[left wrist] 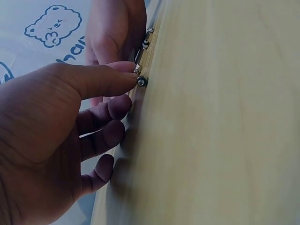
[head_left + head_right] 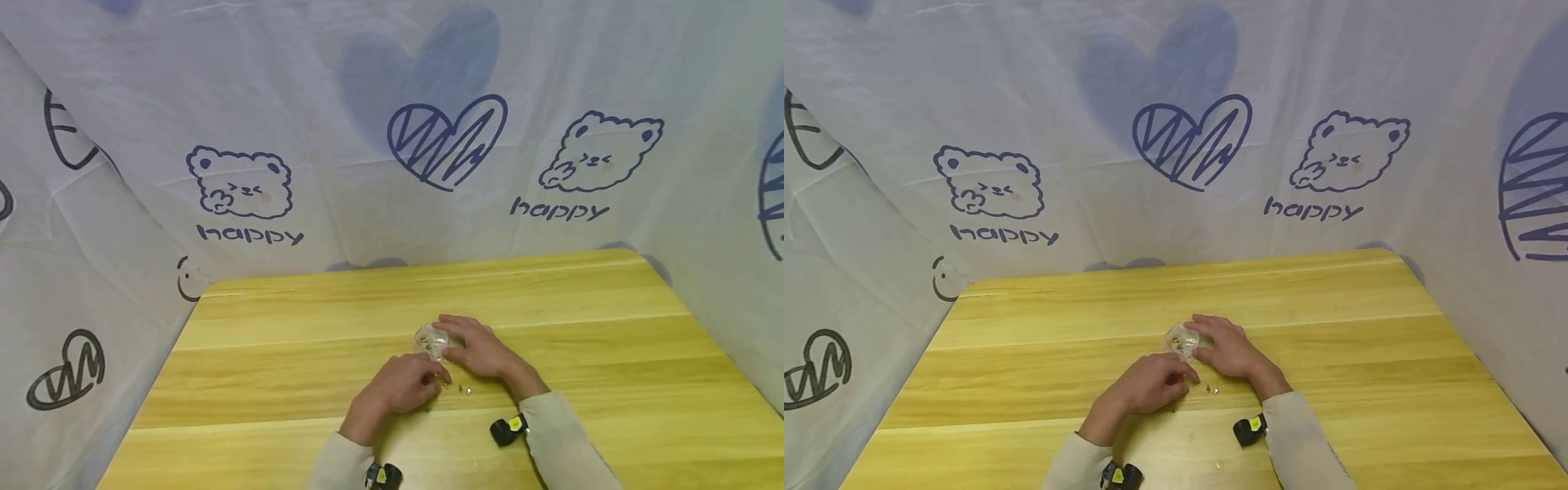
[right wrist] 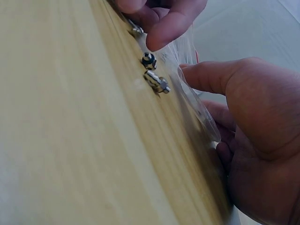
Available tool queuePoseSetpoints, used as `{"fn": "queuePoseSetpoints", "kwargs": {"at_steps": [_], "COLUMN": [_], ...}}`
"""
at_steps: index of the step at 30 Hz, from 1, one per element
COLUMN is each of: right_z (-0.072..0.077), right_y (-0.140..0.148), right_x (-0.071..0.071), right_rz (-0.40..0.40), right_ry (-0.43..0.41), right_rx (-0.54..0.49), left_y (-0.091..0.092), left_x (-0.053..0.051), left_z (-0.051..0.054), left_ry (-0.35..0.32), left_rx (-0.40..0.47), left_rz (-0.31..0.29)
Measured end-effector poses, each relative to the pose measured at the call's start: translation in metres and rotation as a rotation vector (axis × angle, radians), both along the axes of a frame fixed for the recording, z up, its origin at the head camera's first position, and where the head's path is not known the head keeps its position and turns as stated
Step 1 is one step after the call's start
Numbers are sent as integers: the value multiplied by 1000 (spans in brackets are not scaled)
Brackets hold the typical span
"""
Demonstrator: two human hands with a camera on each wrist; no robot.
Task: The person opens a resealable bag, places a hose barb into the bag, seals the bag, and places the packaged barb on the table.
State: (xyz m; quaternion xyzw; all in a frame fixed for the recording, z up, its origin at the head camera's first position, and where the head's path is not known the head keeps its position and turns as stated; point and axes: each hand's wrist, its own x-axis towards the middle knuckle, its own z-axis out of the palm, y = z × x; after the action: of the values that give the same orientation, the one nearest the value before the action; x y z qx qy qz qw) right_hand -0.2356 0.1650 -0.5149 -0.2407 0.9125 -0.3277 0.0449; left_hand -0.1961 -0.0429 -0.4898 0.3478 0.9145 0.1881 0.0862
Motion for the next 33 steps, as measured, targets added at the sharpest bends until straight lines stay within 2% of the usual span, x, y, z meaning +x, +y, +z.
{"fn": "queuePoseSetpoints", "kwargs": {"at_steps": [6, 12, 19, 24, 33], "right_z": [0, 0, -1, 1, 1], "right_y": [-1, -1, 0, 0, 0], "right_x": [0, -1, -1, 0, -1], "right_rz": [-2, -4, -20, -21, -15], "right_ry": [1, 0, -26, -41, -20], "right_rx": [-1, -3, 6, 6, 6], "left_y": [0, 1, 3, 3, 5], "left_x": [2, 4, 5, 6, 9], "left_z": [0, 0, 0, -3, -2], "left_ry": [27, 27, 27, 13, 40], "left_rx": [3, -7, 9, 0, -58], "left_rz": [20, 51, 50, 56, 49]}}
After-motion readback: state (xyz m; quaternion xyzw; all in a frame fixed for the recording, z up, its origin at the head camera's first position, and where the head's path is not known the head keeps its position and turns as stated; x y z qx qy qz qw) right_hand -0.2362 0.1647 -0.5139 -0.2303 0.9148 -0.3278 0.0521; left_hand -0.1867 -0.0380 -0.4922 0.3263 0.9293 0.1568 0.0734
